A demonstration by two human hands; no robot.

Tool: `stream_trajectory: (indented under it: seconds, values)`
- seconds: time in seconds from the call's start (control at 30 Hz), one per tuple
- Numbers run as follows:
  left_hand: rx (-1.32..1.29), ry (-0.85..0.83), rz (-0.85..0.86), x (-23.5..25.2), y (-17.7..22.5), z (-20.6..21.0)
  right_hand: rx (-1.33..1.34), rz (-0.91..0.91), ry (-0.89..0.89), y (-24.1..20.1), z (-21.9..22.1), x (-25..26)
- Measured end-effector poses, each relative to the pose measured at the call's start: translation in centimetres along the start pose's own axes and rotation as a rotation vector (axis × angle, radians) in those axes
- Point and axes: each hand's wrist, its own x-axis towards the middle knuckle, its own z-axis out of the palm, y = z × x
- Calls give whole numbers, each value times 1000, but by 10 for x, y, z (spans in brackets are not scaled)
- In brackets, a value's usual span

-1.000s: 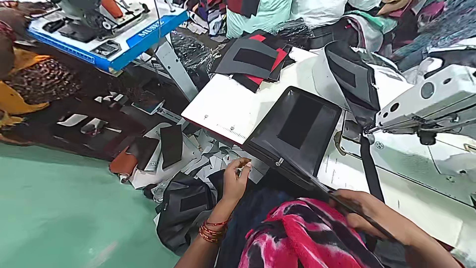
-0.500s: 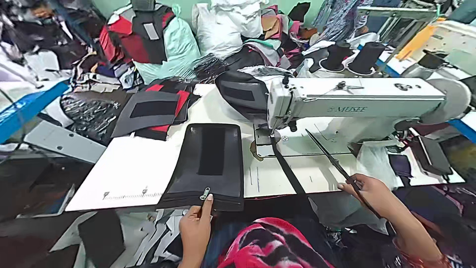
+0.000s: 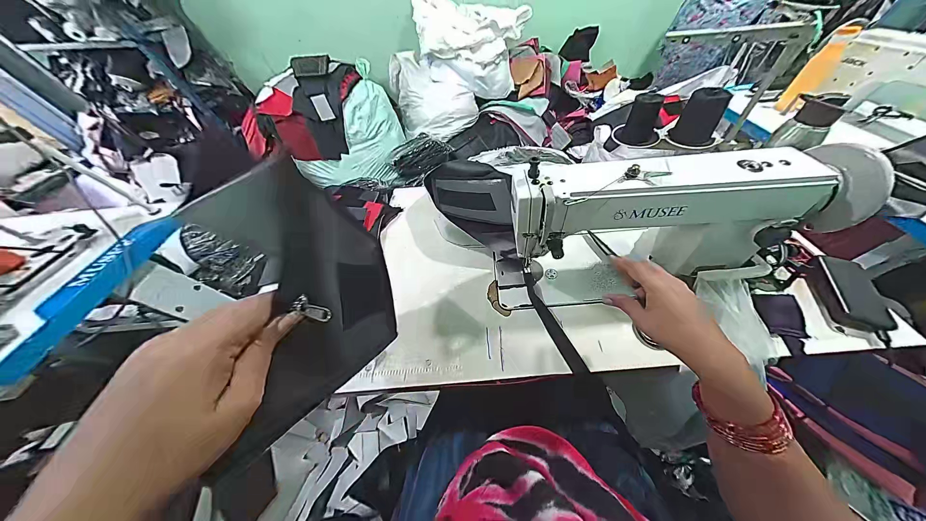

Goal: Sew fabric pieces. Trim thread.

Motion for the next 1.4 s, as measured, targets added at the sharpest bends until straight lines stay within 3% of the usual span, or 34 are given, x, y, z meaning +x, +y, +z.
stream_trajectory:
  seconds: [0.07, 0.17, 0.27, 0.33, 0.43, 0.57, 0.73, 0.83, 0.9, 0.97, 1.1, 1.2, 1.3, 1.4]
  values:
    - [113, -81, 218, 16, 25, -21, 20, -359, 222, -62, -4, 5]
    - [154, -195, 437, 33, 83, -32, -4, -753, 281, -149, 6, 6]
    - [114, -382, 489, 43, 103, -26, -54, -835, 330, -191, 39, 5]
    - [69, -468, 493, 49, 79, -26, 14, -801, 211, -191, 41, 14]
    - [-37, -473, 394, 47, 35, -34, 75, -801, 119, -175, 29, 28]
    - [-223, -205, 313, 38, -8, -16, 10, -827, 211, -167, 22, 27]
    - [-747, -54, -341, 18, -12, 11, -47, -833, 321, -175, 20, 22]
    - [-1040, 123, -563, 4, -10, 23, -23, -818, 380, -181, 21, 20]
    - [-1153, 204, -565, -6, -17, 26, 32, -799, 392, -186, 23, 16]
    - [-1032, 327, -555, -9, -23, 17, 152, -762, 384, -190, 30, 8]
    - [-650, 510, -415, -5, -54, -9, 602, -617, 202, -203, 68, -20]
    - [-375, 520, -60, 39, -55, -5, 895, -423, -139, -205, 100, -42]
    - [-248, 238, 143, 88, 8, 24, 1085, -176, -556, -192, 117, -54]
    - [-348, -191, 180, 117, 57, 105, 1139, 50, -747, -172, 130, -61]
